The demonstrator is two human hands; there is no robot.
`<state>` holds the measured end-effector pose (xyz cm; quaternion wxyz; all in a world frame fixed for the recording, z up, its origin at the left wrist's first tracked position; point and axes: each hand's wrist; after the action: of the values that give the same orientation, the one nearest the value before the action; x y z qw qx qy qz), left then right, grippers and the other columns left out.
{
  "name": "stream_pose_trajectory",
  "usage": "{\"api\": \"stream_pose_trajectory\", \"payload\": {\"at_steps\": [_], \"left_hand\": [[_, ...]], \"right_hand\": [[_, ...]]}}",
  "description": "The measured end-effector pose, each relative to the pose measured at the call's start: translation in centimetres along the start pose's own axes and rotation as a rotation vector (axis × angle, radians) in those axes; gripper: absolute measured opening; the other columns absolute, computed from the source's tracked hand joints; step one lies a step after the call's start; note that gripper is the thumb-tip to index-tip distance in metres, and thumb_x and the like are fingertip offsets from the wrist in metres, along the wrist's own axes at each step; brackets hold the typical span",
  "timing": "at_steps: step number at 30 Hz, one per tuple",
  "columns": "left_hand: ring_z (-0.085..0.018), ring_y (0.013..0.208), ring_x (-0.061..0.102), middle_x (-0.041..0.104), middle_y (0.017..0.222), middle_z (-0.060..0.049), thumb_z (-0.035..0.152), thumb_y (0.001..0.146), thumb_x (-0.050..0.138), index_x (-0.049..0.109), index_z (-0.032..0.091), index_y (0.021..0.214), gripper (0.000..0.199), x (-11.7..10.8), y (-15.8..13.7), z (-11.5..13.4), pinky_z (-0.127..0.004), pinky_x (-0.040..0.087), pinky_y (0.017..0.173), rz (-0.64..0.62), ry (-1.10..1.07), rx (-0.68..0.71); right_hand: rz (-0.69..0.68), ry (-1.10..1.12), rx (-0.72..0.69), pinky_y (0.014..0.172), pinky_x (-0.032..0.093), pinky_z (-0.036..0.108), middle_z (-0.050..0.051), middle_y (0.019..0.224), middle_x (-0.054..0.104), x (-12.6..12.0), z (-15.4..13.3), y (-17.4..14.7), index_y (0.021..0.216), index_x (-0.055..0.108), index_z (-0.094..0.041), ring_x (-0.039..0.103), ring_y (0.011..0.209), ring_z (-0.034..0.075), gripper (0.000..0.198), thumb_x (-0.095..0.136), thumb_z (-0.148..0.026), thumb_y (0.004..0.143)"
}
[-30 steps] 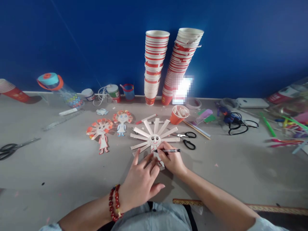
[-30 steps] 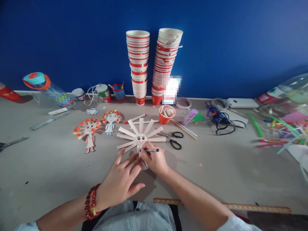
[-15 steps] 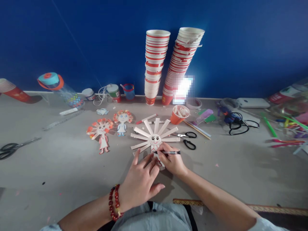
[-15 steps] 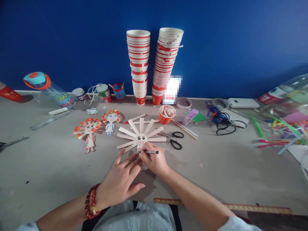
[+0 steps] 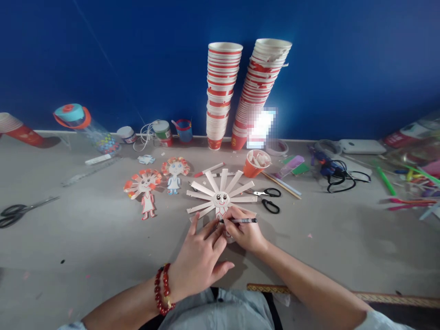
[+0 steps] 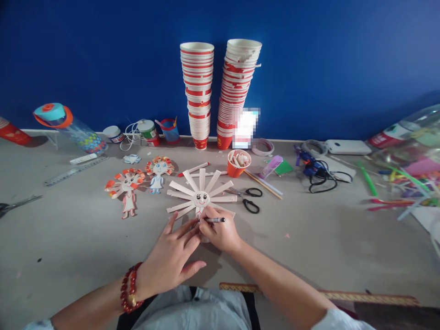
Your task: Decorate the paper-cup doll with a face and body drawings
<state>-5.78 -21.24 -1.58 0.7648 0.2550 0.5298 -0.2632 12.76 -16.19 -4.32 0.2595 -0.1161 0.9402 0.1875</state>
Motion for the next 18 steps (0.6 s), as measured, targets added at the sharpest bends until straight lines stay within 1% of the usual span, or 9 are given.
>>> {"api": "stream_pose_trajectory", "payload": {"at_steps": [9, 14, 18], "left_hand": [[-0.029, 0.136, 0.044, 0.058, 0.139, -0.009, 0.056, 0.097, 0.045, 0.054, 0.019, 0.127, 0.048, -0.03, -0.02, -0.06, -0.058, 0.004, 0.121, 0.01, -0.014, -0.002], [-0.028, 0.135, 0.046, 0.058, 0.138, -0.009, 0.056, 0.097, 0.045, 0.054, 0.019, 0.127, 0.049, -0.12, 0.02, -0.16, -0.058, 0.004, 0.121, 0.023, -0.008, 0.003], [-0.027, 0.133, 0.047, 0.06, 0.135, -0.007, 0.054, 0.096, 0.047, 0.055, 0.02, 0.125, 0.045, -0.24, 0.14, -0.17, -0.057, 0.006, 0.121, 0.041, -0.033, -0.004]], "right_hand": [[0.004, 0.009, -0.009, 0.055, 0.04, 0.021, -0.003, 0.058, 0.057, 0.01, 0.1, -0.01, 0.072, 0.053, -0.022, 0.051, 0.054, 0.013, 0.012, 0.049, -0.013, 0.078], [0.05, 0.042, 0.008, 0.056, 0.042, 0.021, -0.002, 0.062, 0.061, 0.0, 0.05, 0.05, 0.071, 0.056, -0.021, 0.056, 0.055, 0.012, 0.013, 0.049, -0.013, 0.079], [0.04, 0.034, 0.003, 0.055, 0.041, 0.021, -0.002, 0.06, 0.059, -0.03, -0.04, 0.04, 0.071, 0.055, -0.021, 0.054, 0.054, 0.012, 0.013, 0.05, -0.013, 0.079]]}}
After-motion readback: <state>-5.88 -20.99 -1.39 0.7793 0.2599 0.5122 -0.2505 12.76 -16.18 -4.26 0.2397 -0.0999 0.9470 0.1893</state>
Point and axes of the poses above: each hand's wrist, its own y-axis towards the middle knuckle, its own x-axis out of the palm, z = x × y
